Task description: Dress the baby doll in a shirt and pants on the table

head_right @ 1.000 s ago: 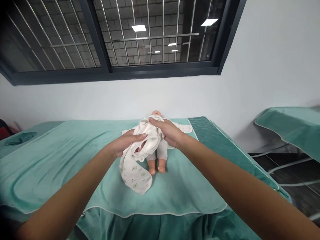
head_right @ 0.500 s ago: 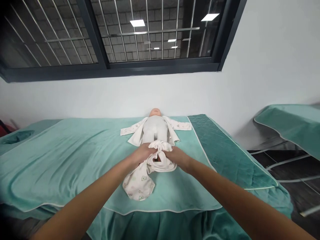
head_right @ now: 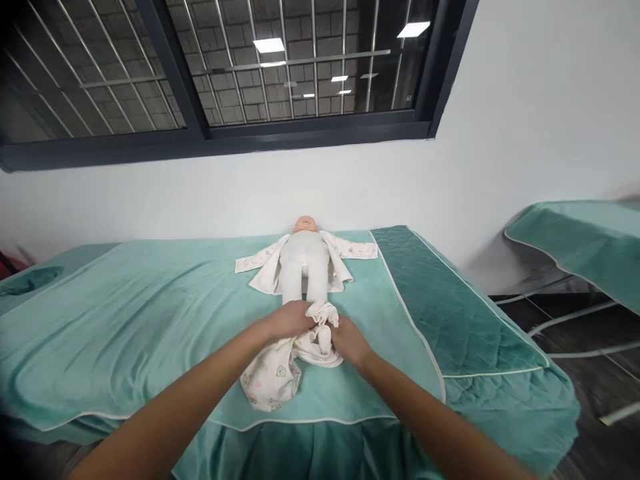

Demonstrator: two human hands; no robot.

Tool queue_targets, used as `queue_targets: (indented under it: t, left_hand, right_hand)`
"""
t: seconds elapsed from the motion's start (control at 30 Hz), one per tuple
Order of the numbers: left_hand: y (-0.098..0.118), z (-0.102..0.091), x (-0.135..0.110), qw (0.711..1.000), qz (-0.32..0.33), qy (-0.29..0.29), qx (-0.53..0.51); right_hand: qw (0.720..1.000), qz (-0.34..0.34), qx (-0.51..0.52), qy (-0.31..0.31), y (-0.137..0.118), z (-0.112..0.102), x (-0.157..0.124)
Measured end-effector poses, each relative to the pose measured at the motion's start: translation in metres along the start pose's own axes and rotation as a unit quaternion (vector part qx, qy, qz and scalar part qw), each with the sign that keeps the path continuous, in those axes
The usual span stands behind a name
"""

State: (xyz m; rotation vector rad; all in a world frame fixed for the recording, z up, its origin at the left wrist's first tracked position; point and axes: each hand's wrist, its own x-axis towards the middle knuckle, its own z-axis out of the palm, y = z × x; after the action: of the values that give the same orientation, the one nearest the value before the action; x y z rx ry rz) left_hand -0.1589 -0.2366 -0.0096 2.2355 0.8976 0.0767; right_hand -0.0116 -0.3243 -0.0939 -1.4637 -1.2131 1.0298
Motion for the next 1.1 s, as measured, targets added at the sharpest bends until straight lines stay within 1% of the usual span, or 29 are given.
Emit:
queue_targets:
  t: [0.1, 0.17, 0.23, 0.3, 0.37, 0.43, 0.5, 0.57, 0.63, 0.7, 0.8, 0.87, 0.93, 1.03, 1.1]
  left_hand:
    - [0.001, -0.005, -0.008, 0.998, -0.02, -0.033, -0.048]
    - [0.0, -0.009, -0.014, 0.993, -0.03, -0.041, -0.106]
    - [-0.002, -0.011, -0.018, 0.983, -0.037, -0.044, -0.172]
    - [-0.005, -0.014, -0.021, 0.966, -0.042, -0.06, -0.249]
    - [-0.007, -0.017, -0.023, 0.944, -0.047, -0.089, -0.314]
    - [-0.01, -0.02, -0.023, 0.927, -0.046, -0.109, -0.356]
    - [-0.012, -0.022, -0.023, 0.919, -0.041, -0.12, -0.374]
    - [-0.015, -0.022, -0.021, 0.917, -0.03, -0.116, -0.381]
    - [-0.017, -0.022, -0.019, 0.921, -0.017, -0.087, -0.379]
    - [-0.018, -0.022, -0.015, 0.936, -0.005, -0.035, -0.351]
    - [-0.017, -0.021, -0.005, 0.966, 0.02, 0.042, -0.255]
    - [-0.016, -0.02, 0.003, 0.977, 0.044, 0.089, -0.189]
    - [-0.015, -0.019, 0.011, 0.979, 0.056, 0.137, -0.143]
    - [-0.018, -0.018, 0.019, 0.971, 0.039, 0.202, -0.123]
    - [-0.022, -0.018, 0.02, 0.965, 0.035, 0.211, -0.151]
  right_hand:
    - [0.999, -0.019, 0.02, 0.028, 0.001, 0.002, -0.004]
    - [0.997, -0.022, 0.061, 0.039, 0.003, 0.002, -0.006]
    - [0.992, -0.017, 0.117, 0.044, 0.006, 0.001, -0.006]
    - [0.986, -0.015, 0.152, 0.063, 0.008, 0.0, -0.004]
    - [0.982, -0.024, 0.156, 0.104, 0.008, -0.001, -0.002]
    - [0.977, -0.048, 0.148, 0.145, 0.006, -0.002, 0.001]
    - [0.973, -0.074, 0.144, 0.165, 0.003, -0.002, 0.004]
    - [0.971, -0.087, 0.141, 0.172, 0.001, 0.0, 0.009]
    - [0.97, -0.088, 0.13, 0.185, 0.002, 0.002, 0.015]
    - [0.968, -0.09, 0.107, 0.208, 0.004, 0.004, 0.022]
    - [0.963, -0.104, 0.075, 0.239, 0.007, 0.004, 0.032]
    - [0.96, -0.116, 0.066, 0.247, 0.007, 0.002, 0.039]
    - [0.959, -0.118, 0.064, 0.248, 0.006, -0.001, 0.046]
    - [0.963, -0.102, 0.057, 0.245, 0.005, -0.004, 0.053]
    - [0.965, -0.089, 0.047, 0.241, 0.006, -0.006, 0.055]
